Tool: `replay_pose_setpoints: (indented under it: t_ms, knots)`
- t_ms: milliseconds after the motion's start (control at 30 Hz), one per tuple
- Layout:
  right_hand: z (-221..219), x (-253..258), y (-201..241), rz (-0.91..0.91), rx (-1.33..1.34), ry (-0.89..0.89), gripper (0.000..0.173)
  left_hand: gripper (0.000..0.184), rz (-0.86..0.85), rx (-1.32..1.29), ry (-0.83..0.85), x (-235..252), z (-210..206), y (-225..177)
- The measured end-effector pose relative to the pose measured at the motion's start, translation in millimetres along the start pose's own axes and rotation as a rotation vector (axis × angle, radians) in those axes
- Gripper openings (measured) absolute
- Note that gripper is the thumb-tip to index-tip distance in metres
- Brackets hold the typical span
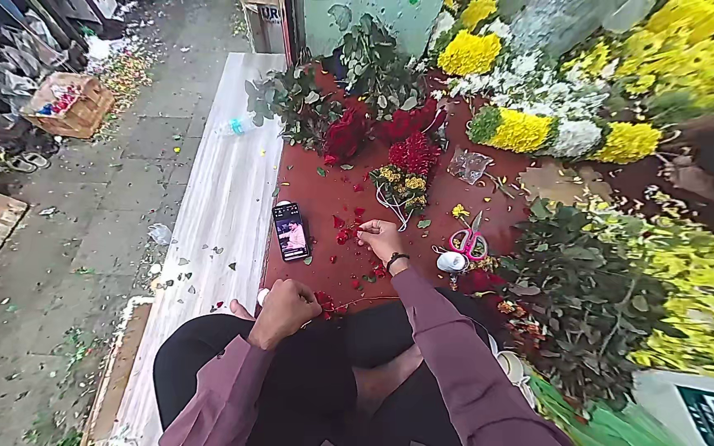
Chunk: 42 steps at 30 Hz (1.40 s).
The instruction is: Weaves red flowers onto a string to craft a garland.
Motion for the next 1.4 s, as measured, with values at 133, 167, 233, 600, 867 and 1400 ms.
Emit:
replay_pose_setpoints:
  t_ms: [133,167,233,600,867,1400]
  knots:
    - [-2,-43,23,-0.004,0.218,0.084,0.016,0.019,-0.015,0.007,0.007,0,-1,-2]
    - [-4,-51,26,0.007,0.256,0.096,0.015,0.019,-0.015,0.008,0.005,0,-1,-1]
    - [-6,-67,29,0.043,0.326,0.121,0.014,0.02,-0.009,0.008,0.001,-1,-1,1]
    - [-15,-90,38,0.093,0.29,0.245,0.023,0.02,0.012,0.017,0.011,6,-4,3]
    - [-20,-107,47,0.323,0.184,0.248,0.011,0.021,0.009,0.029,-0.004,6,-4,3]
    - [-46,-161,38,-0.052,0.46,0.25,0.057,0.016,-0.135,-0.389,-0.04,2,0,-8]
Point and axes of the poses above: each hand's wrist, its own x-axis towards the middle knuckle, its own z-axis out of the back of the hand, y = z × x, the point moved 3 cm from there along x, towards the middle knuckle, and after that the axes turned 15 degrees about x, right-handed, at the moved point
